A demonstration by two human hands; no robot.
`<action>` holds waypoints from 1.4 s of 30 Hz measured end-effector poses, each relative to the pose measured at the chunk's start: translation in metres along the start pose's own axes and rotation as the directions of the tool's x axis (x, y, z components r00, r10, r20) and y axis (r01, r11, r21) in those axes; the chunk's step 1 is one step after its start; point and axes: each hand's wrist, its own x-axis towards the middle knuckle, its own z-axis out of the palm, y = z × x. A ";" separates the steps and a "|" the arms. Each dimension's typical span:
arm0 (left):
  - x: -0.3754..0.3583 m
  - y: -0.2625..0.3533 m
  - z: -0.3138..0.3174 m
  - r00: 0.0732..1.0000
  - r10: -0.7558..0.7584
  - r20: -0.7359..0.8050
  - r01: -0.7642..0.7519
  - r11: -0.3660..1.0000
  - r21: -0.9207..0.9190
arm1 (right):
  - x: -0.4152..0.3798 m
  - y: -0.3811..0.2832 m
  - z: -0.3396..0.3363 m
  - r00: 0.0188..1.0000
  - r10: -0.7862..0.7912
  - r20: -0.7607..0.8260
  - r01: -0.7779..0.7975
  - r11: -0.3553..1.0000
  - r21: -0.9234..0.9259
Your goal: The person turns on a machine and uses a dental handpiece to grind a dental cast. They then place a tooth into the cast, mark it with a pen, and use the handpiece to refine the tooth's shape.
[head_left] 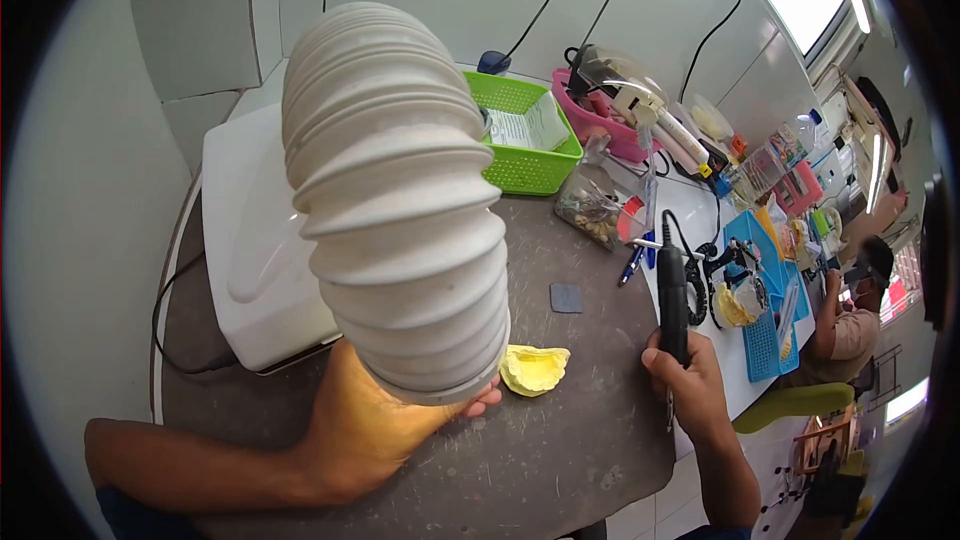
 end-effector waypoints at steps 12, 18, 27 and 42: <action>0.000 0.000 -0.004 0.995 0.005 0.100 -0.012 0.997 0.070 | 0.007 -0.019 0.007 0.904 -0.406 0.136 0.396 0.670 -0.628; -0.001 0.002 0.000 0.996 -0.070 0.059 0.066 0.995 0.075 | 0.016 -0.013 0.002 0.848 -0.483 0.219 0.497 0.580 -0.645; 0.003 -0.006 0.012 0.997 0.031 0.076 -0.041 0.990 0.138 | 0.018 -0.036 0.019 0.657 -0.733 0.178 0.695 0.498 -0.518; 0.034 -0.001 0.013 0.724 0.386 0.571 -0.689 0.428 0.585 | 0.034 -0.037 0.046 0.591 -0.788 0.172 0.792 0.608 0.064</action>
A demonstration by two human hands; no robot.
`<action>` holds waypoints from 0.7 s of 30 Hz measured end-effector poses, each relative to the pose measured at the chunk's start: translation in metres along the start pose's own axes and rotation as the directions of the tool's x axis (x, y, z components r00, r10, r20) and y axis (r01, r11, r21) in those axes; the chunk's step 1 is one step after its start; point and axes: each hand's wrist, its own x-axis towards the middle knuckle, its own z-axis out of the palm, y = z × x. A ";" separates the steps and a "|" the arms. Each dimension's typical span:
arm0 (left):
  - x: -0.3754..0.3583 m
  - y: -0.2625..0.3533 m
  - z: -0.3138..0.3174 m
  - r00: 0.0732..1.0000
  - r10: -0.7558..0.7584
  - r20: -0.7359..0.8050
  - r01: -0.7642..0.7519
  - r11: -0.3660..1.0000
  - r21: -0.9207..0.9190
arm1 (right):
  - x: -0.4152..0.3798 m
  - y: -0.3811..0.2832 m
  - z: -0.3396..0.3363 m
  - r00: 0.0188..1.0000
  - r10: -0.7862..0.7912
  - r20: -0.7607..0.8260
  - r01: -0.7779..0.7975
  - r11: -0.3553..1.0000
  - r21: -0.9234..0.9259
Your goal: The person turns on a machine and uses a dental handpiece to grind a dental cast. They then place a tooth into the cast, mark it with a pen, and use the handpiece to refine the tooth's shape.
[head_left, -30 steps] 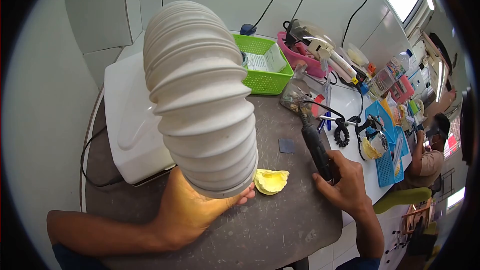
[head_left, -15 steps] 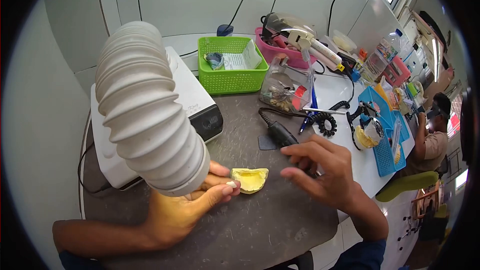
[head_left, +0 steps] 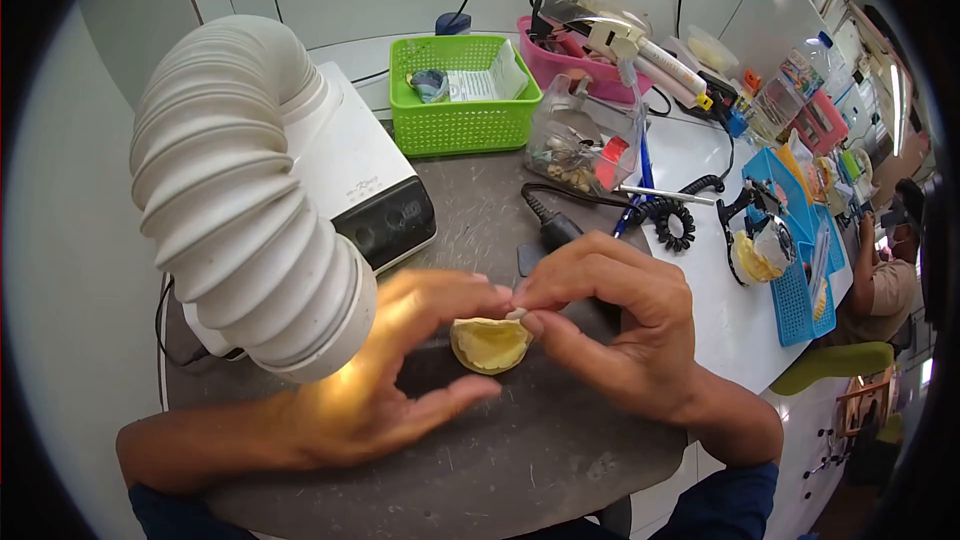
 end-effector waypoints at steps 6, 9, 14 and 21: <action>-0.001 -0.007 0.001 0.987 -0.076 0.142 0.071 0.997 0.040 | -0.003 -0.003 0.001 0.997 -0.004 0.082 0.010 0.997 -0.070; -0.004 -0.009 0.001 0.977 -0.157 0.145 0.177 0.975 -0.135 | -0.003 -0.004 0.001 0.994 0.020 0.105 -0.015 0.999 -0.052; -0.005 -0.006 -0.001 0.950 -0.266 0.162 0.303 0.909 -0.287 | -0.002 -0.003 0.005 0.988 0.063 0.143 -0.061 0.998 -0.016; -0.002 -0.003 -0.005 0.925 -0.324 0.197 0.368 0.893 -0.259 | -0.002 -0.001 0.009 0.976 0.112 0.186 -0.110 0.994 -0.023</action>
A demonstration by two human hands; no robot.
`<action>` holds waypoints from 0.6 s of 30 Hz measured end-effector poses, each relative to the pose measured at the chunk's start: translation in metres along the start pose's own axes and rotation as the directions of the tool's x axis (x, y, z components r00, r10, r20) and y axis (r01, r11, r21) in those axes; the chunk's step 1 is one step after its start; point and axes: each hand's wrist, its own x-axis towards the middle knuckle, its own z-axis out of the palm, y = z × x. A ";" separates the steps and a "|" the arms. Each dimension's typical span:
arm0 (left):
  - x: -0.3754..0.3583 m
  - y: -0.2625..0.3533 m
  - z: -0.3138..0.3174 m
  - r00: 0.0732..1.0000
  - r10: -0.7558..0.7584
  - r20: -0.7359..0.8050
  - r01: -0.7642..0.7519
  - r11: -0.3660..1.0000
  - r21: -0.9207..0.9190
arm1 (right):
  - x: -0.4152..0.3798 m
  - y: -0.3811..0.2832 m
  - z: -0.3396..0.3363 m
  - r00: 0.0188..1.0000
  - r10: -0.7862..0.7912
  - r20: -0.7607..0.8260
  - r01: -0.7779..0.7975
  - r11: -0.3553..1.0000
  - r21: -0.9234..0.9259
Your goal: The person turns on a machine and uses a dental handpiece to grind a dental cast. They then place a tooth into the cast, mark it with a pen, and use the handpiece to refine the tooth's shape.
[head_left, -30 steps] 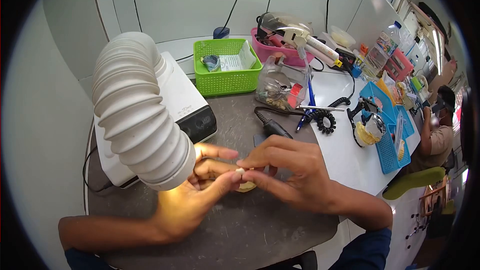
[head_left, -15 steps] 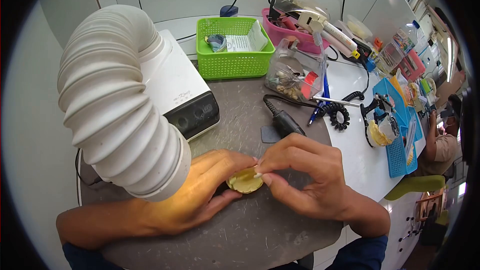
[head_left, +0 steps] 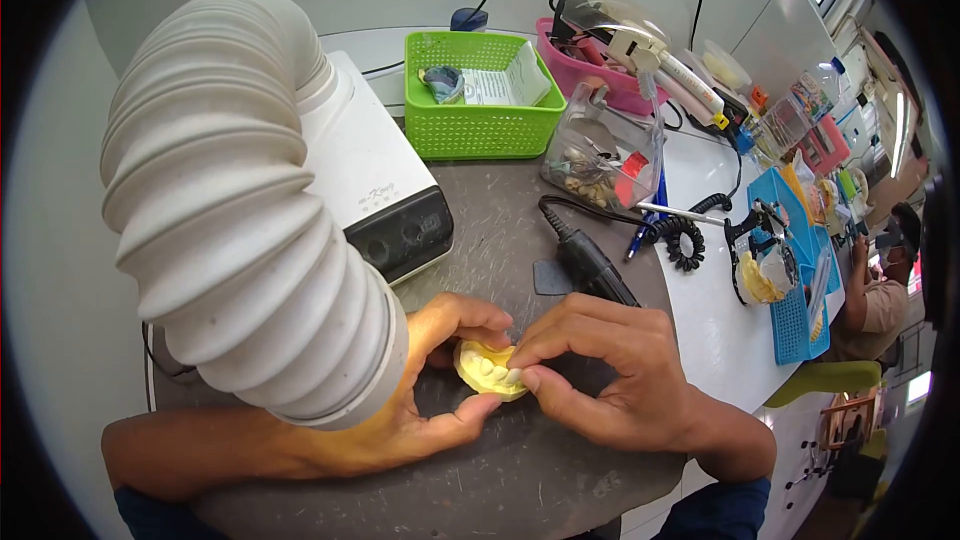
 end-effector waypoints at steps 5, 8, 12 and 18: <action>0.000 -0.001 0.000 1.000 -0.025 0.005 0.025 0.999 -0.023 | 0.000 -0.001 0.002 1.000 -0.016 -0.025 0.016 0.999 -0.030; 0.000 -0.001 0.001 1.000 -0.030 -0.003 0.030 0.999 -0.040 | 0.000 -0.002 0.002 0.999 -0.017 -0.027 0.015 0.999 -0.052; 0.000 -0.001 0.001 0.999 -0.029 -0.016 0.028 0.997 -0.070 | 0.001 -0.002 0.003 0.997 -0.050 -0.057 0.045 0.995 -0.086; 0.000 0.002 -0.001 0.993 -0.122 -0.013 0.119 0.986 -0.116 | 0.000 -0.003 0.005 0.991 -0.080 -0.106 0.067 0.991 -0.118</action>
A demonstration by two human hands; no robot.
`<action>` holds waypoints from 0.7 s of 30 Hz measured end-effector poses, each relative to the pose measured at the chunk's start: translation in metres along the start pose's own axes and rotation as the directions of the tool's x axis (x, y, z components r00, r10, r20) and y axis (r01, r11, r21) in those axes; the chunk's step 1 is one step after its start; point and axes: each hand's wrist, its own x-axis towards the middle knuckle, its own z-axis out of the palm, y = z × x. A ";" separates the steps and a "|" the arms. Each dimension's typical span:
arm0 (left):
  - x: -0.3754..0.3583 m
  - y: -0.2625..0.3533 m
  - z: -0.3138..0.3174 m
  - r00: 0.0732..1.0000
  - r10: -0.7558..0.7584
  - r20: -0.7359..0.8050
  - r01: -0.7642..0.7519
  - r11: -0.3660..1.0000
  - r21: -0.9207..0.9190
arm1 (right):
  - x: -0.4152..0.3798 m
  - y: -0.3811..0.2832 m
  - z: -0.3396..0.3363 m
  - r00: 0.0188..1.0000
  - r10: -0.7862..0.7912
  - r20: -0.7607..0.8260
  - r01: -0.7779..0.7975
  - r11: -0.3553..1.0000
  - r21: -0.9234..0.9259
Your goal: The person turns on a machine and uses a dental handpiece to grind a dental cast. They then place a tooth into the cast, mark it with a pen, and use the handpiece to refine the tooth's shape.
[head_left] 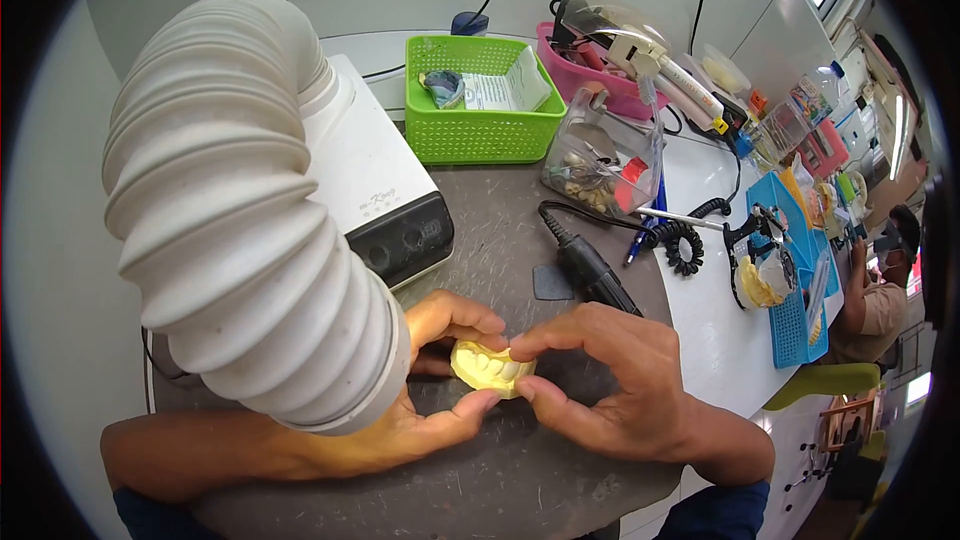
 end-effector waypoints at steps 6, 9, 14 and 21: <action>0.001 -0.001 0.000 1.000 -0.015 0.014 0.015 0.999 -0.042 | -0.001 0.001 -0.001 0.999 -0.016 0.039 0.017 1.000 -0.019; 0.001 -0.004 -0.001 0.999 -0.035 0.029 0.037 0.998 -0.042 | -0.002 0.002 0.000 0.999 -0.015 0.048 0.016 1.000 -0.020; 0.002 -0.007 -0.001 0.999 0.013 0.050 -0.008 0.996 -0.088 | -0.001 0.004 -0.002 0.997 -0.061 0.036 0.062 0.997 -0.036; -0.002 -0.015 0.005 0.994 0.109 -0.018 -0.110 0.956 -0.273 | -0.008 0.007 0.003 0.999 -0.038 -0.002 0.038 0.999 -0.028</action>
